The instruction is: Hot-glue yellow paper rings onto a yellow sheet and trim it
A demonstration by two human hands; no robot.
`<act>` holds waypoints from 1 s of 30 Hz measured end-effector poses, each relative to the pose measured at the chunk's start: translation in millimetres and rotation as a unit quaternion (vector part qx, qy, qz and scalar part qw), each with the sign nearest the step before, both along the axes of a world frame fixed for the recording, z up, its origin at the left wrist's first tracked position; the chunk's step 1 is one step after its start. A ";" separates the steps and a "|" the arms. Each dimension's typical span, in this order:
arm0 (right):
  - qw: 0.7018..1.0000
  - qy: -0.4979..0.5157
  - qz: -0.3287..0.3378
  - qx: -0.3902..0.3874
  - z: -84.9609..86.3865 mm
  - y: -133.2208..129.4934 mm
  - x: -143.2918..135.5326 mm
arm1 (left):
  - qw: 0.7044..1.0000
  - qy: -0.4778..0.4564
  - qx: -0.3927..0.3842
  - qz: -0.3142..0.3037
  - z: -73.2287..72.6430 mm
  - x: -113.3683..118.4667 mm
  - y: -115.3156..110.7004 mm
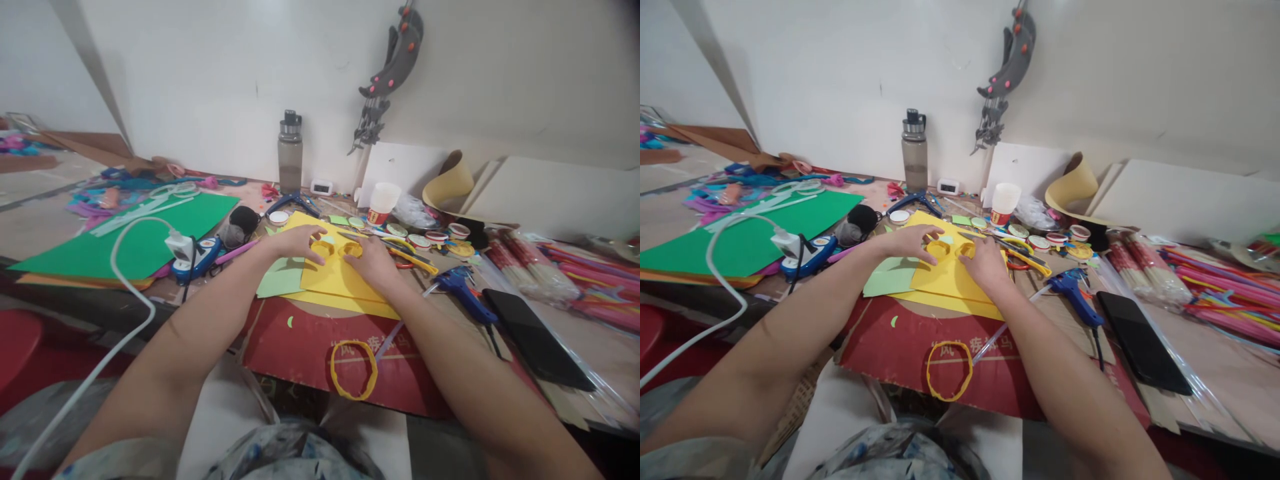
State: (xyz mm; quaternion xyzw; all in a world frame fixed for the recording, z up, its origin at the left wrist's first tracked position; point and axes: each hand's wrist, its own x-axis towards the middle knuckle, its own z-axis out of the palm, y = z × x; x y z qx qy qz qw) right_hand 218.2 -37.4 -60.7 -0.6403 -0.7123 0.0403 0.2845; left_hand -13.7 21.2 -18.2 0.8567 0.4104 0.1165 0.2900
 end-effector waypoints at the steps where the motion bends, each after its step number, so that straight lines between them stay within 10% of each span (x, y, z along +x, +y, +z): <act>1: 1.000 -0.001 0.001 -0.002 -0.3 0.0 0.0 | 1.000 0.010 0.011 0.004 -1.4 0.8 0.5; 30: 0.999 0.048 0.003 0.006 8.5 -3.5 -5.4 | 0.993 0.077 0.087 -0.006 -3.1 1.2 -0.9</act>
